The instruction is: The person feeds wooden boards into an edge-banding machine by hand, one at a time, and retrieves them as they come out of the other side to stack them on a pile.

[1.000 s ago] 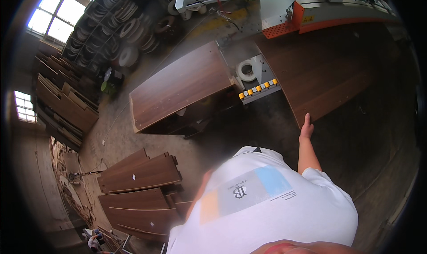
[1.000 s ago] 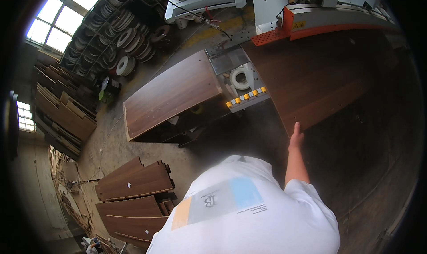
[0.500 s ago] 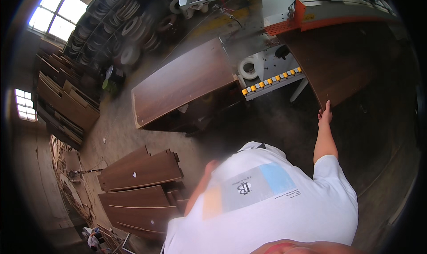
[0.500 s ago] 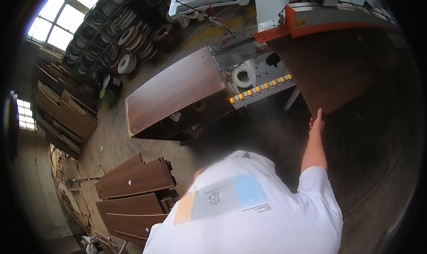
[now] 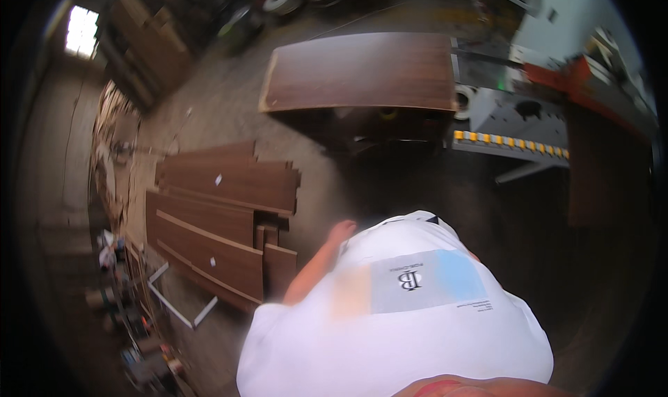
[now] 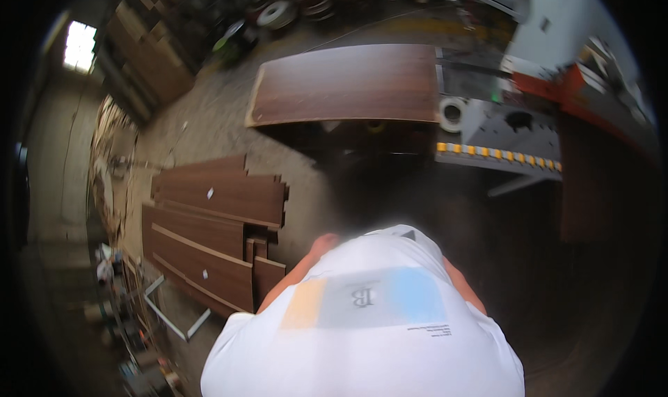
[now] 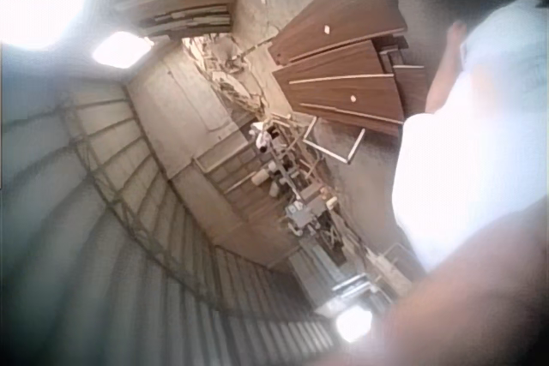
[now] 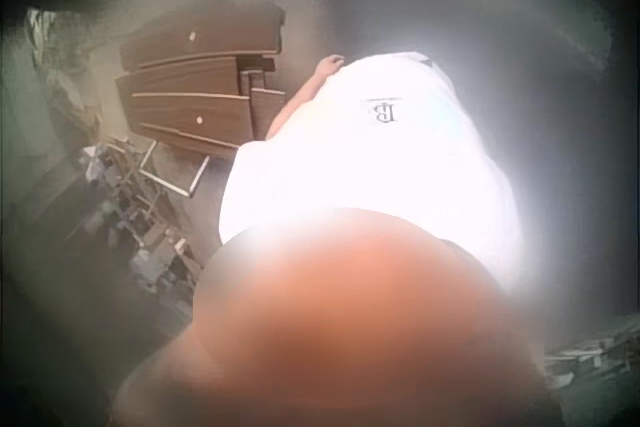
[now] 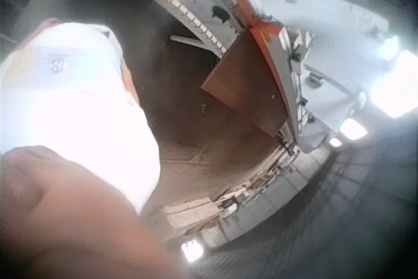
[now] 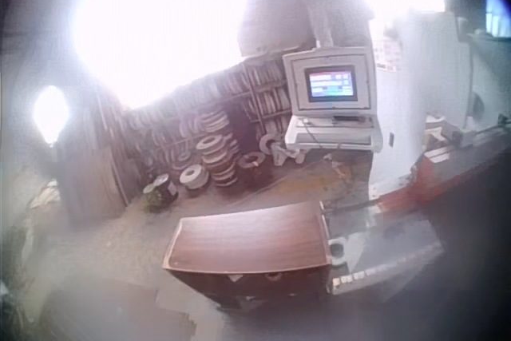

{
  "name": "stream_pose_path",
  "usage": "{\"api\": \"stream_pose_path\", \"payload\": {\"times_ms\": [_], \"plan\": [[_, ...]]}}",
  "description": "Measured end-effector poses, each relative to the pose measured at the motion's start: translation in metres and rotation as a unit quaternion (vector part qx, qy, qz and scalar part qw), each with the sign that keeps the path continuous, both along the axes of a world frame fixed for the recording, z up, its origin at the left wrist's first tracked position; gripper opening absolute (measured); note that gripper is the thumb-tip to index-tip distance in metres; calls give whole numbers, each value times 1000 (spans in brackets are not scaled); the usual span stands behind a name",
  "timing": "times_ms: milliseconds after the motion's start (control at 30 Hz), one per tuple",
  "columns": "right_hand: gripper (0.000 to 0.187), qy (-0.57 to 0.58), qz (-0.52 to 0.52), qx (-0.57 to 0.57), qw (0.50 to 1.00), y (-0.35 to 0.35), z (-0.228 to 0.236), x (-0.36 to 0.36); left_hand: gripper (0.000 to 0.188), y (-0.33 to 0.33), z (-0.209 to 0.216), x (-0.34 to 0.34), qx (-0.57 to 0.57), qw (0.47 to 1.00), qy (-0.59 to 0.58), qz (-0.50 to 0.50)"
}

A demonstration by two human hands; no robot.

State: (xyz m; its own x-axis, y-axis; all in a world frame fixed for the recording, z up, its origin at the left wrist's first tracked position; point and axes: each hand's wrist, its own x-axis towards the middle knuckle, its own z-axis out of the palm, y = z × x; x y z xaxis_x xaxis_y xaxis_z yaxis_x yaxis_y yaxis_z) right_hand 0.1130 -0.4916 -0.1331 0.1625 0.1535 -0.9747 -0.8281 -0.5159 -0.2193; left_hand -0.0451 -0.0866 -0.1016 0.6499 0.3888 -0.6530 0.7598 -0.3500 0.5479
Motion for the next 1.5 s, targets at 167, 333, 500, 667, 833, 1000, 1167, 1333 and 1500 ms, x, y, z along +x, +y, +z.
{"api": "stream_pose_path", "payload": {"times_ms": [167,333,500,667,833,1000,1167,1333,1500], "plan": [[65,-56,124,-9,991,42,3,59,32,-5,18,-11,-13,992,-10,125],[65,-109,230,6,967,121,15,109,29,-10,-5,-41,0,976,24,217],[65,-139,305,25,942,203,25,120,27,10,-30,-66,-23,965,23,261],[65,-151,364,27,919,270,33,111,22,54,-58,-88,-34,947,-13,319],[65,-157,430,13,889,314,57,103,19,113,-106,-119,-128,887,-44,442],[65,-171,451,-21,876,326,93,102,21,187,-111,-127,-146,835,-86,523],[65,-176,468,-66,863,325,123,111,48,234,-152,-137,-87,813,-23,575],[65,-182,488,-112,847,317,144,128,73,268,-223,-134,-107,704,33,701],[65,-166,473,-178,847,296,152,130,92,293,-255,-127,-284,605,5,744]]}}
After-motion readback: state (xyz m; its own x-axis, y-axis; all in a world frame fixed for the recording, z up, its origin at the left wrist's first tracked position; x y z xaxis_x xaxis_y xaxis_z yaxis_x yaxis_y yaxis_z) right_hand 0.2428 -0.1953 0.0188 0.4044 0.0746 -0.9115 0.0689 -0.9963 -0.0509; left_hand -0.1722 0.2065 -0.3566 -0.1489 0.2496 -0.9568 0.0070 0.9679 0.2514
